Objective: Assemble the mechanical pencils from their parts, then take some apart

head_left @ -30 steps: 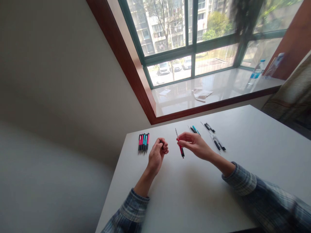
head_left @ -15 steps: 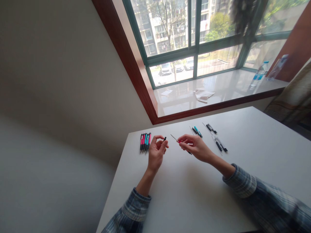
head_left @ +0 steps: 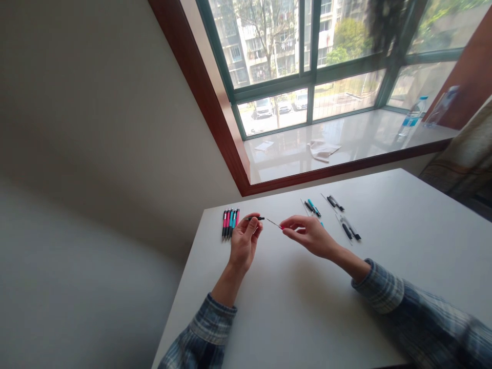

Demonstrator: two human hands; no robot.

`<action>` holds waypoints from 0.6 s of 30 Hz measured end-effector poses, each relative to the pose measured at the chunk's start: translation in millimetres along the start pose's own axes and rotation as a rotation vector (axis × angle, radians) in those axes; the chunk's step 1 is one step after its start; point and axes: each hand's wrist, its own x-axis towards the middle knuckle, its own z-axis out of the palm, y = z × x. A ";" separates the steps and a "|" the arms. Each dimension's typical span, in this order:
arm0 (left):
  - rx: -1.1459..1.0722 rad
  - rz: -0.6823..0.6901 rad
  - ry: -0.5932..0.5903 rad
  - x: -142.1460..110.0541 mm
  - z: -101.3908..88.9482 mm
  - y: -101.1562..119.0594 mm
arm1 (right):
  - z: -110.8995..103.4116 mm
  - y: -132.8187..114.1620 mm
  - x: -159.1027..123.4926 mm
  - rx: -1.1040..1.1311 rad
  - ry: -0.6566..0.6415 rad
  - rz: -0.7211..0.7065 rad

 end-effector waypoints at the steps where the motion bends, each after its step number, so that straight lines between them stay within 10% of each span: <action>1: 0.006 -0.003 -0.013 -0.3 0.3 -0.1 | 0.0 0.6 0.1 -0.004 0.006 -0.003; 18: 0.086 0.025 -0.060 -2.7 1.0 -3.5 | 0.7 -1.9 -1.8 -0.038 -0.021 -0.037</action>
